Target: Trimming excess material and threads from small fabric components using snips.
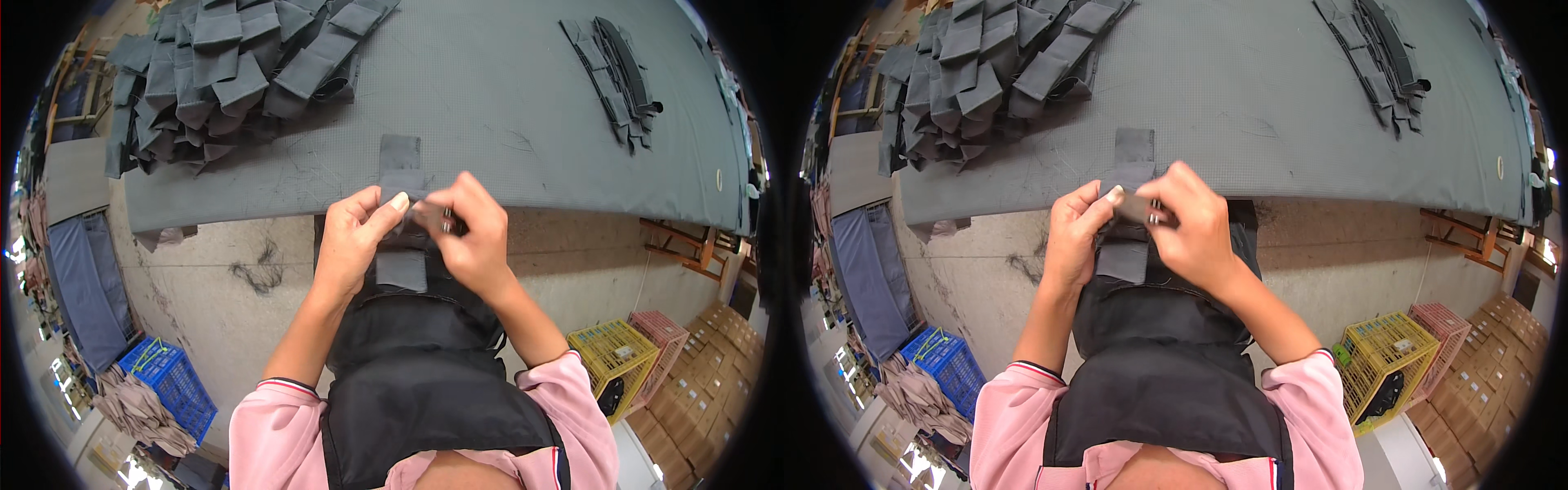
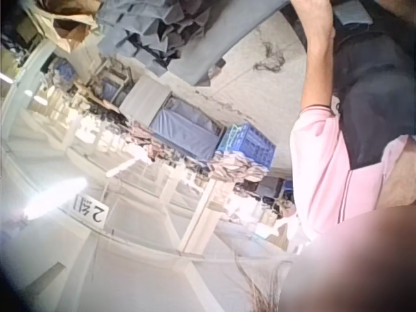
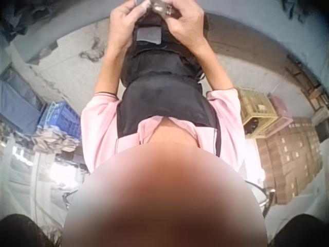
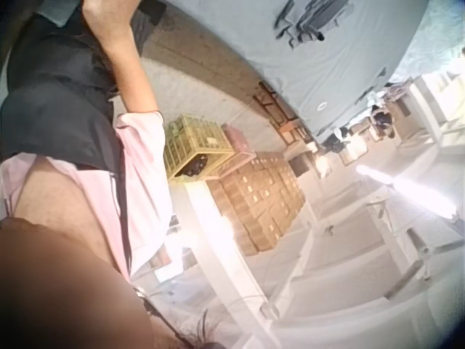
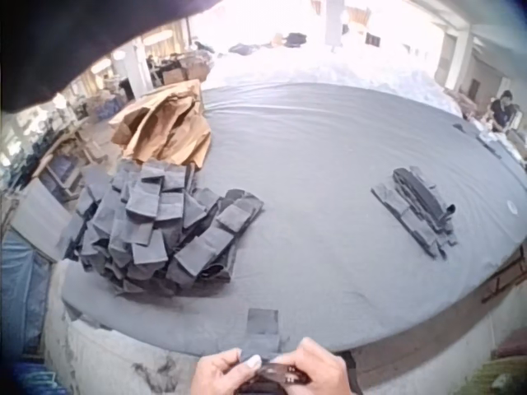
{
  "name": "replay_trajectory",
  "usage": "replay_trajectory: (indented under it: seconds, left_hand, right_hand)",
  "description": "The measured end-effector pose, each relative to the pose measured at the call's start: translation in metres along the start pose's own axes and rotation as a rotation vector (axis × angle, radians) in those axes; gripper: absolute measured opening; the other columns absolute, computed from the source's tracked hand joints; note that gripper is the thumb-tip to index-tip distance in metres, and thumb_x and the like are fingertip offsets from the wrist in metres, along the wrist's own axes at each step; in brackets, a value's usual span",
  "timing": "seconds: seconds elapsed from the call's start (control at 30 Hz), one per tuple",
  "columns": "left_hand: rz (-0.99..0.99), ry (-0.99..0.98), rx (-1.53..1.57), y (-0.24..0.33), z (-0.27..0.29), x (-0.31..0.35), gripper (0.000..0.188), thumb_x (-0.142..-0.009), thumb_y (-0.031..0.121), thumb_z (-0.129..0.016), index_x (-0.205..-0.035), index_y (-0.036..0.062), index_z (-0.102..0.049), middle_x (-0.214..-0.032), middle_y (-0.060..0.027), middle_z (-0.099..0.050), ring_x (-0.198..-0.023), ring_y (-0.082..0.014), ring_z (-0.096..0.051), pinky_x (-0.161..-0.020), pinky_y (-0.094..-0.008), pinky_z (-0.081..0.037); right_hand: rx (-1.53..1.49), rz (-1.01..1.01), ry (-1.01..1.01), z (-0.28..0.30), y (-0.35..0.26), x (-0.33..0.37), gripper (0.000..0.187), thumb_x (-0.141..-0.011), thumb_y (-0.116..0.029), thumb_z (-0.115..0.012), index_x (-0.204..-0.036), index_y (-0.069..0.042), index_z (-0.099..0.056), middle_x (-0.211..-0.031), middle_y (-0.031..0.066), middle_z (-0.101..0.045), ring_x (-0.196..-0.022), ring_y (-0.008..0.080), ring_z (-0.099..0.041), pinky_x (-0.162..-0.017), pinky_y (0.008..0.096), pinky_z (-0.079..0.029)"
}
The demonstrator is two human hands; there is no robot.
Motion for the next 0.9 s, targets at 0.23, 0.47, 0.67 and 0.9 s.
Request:
replay_trajectory:
  seconds: [0.23, 0.47, 0.67, 0.9]
  left_hand:
    - [0.099, -0.015, -0.005, -0.019, 0.003, -0.002, 0.021, -0.090, 0.019, -0.061, -0.099, 0.0008, -0.067, -0.088, 0.0035, -0.061, -0.084, -0.0048, -0.051, -0.078, -0.0208, -0.040]
    - [0.068, 0.110, 0.083, -0.026, 0.009, -0.014, 0.017, -0.089, 0.014, -0.062, -0.100, 0.0013, -0.067, -0.088, 0.0027, -0.063, -0.080, -0.0041, -0.053, -0.074, -0.0208, -0.043]
    - [0.067, 0.077, 0.094, -0.017, 0.008, -0.014, 0.018, -0.088, 0.012, -0.062, -0.102, 0.0018, -0.067, -0.088, 0.0033, -0.063, -0.080, -0.0027, -0.053, -0.074, -0.0203, -0.043]
    - [0.106, 0.029, 0.098, -0.015, 0.011, -0.012, 0.022, -0.088, 0.013, -0.062, -0.106, 0.0020, -0.067, -0.092, 0.0029, -0.063, -0.082, -0.0033, -0.053, -0.077, -0.0200, -0.042]
  right_hand:
    - [-0.863, -0.819, -0.131, -0.018, 0.030, -0.017, 0.016, -0.083, -0.010, -0.068, -0.086, -0.001, -0.055, -0.071, -0.0031, -0.050, -0.064, 0.0058, -0.046, -0.058, 0.0216, -0.040]
    - [-0.227, -0.450, -0.004, 0.018, 0.016, 0.042, 0.028, -0.078, -0.006, -0.071, -0.102, -0.001, -0.056, -0.083, 0.0035, -0.061, -0.073, 0.0065, -0.056, -0.067, 0.0216, -0.047]
    - [-0.259, -0.432, -0.212, 0.025, 0.015, 0.032, 0.023, -0.078, -0.003, -0.066, -0.100, 0.002, -0.060, -0.088, 0.0041, -0.062, -0.079, 0.0082, -0.057, -0.071, 0.0213, -0.045]
    - [-0.246, -0.277, -0.268, 0.023, 0.021, 0.020, 0.023, -0.077, -0.004, -0.068, -0.099, 0.000, -0.063, -0.089, 0.0049, -0.064, -0.074, 0.0098, -0.058, -0.066, 0.0218, -0.046]
Point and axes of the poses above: each hand's wrist, its own x-axis away from the middle knuckle, its own z-axis out of the back of the hand, y = z × x, the point moved 2 cm from there along -x, towards the middle knuckle
